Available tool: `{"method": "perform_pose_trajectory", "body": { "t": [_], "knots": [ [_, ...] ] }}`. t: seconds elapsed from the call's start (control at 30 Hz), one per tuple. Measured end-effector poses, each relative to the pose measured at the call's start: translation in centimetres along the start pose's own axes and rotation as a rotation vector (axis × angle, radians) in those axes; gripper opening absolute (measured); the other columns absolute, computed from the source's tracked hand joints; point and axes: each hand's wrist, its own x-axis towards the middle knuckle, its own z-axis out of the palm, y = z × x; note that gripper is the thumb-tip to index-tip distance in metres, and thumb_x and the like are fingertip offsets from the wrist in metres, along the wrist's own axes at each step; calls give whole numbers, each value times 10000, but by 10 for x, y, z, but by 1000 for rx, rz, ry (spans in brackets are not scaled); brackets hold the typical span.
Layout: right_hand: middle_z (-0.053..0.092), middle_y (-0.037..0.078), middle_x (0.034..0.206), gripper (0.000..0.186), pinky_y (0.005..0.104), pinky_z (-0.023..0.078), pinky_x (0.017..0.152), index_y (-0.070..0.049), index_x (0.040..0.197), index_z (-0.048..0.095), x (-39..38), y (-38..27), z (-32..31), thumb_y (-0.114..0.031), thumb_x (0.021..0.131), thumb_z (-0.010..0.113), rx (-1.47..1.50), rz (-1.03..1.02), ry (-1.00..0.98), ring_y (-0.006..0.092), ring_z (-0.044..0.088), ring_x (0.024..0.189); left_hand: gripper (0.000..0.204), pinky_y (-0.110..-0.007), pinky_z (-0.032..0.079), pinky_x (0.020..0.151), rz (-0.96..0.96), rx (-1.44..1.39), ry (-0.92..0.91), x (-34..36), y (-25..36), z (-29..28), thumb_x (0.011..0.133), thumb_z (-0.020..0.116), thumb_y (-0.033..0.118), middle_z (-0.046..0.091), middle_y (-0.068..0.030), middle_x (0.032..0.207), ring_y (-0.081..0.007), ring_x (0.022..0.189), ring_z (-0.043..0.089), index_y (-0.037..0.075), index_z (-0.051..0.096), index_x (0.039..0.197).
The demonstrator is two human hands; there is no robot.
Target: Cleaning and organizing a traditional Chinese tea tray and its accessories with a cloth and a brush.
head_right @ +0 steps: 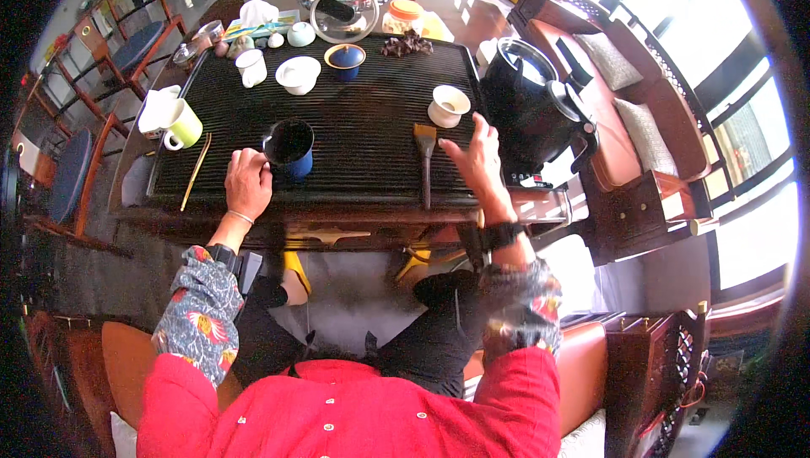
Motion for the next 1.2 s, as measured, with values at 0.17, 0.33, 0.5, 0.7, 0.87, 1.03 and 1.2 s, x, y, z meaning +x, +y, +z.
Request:
{"method": "perform_pose_trajectory", "body": {
  "t": [0.17, 0.33, 0.5, 0.7, 0.87, 1.03, 1.2],
  "knots": [
    [432, 322, 1279, 1114, 459, 434, 1002, 6, 1452, 249, 73, -2, 12, -446, 636, 857, -81, 46, -81, 427, 479, 1192, 273, -431, 438, 798, -9, -14, 7, 1, 1, -1, 729, 616, 39, 513, -79, 902, -307, 917, 508, 132, 511, 963],
    [495, 312, 1225, 1083, 453, 466, 966, -1, 1441, 293, 100, 11, 35, -489, 637, 831, -144, 74, -243, 435, 531, 1133, 275, -431, 439, 783, -30, -39, 17, 3, 2, -5, 708, 618, 27, 511, -82, 891, -309, 898, 510, 126, 517, 943],
    [483, 281, 1224, 891, 451, 481, 946, -54, 1375, 411, 103, 14, 50, -392, 660, 822, -183, 63, -231, 419, 557, 1108, 235, -441, 440, 795, -44, -75, 9, 4, 3, -6, 723, 594, 9, 528, -108, 909, -338, 904, 512, 87, 513, 929],
    [469, 294, 1243, 878, 453, 475, 951, -78, 1398, 392, 121, 15, 55, -379, 692, 817, -173, 64, -259, 431, 546, 1120, 218, -443, 441, 802, -78, -70, 0, 5, 4, -6, 723, 602, 17, 543, -109, 922, -335, 918, 519, 79, 526, 917],
    [447, 337, 1279, 881, 440, 462, 969, 5, 1386, 375, 154, 26, 70, -346, 709, 817, -213, -2, -250, 443, 535, 1137, 278, -442, 437, 788, -59, -60, 6, 5, 2, -4, 694, 624, 33, 525, -89, 908, -319, 909, 520, 110, 534, 945],
    [511, 333, 1247, 897, 446, 409, 1015, 62, 1371, 350, 186, 30, 96, -416, 742, 776, -214, -10, -314, 453, 499, 1179, 285, -444, 440, 787, -70, -53, -21, 2, 0, -7, 705, 618, 32, 526, -92, 910, -325, 906, 524, 106, 528, 965],
    [493, 320, 1284, 986, 456, 394, 1030, 26, 1432, 288, 213, 48, 122, -398, 714, 815, -191, -27, -226, 437, 483, 1215, 314, -436, 444, 781, -61, -56, -2, 3, 0, -6, 698, 623, 31, 539, -80, 924, -321, 911, 525, 102, 537, 991]
  ]
}}
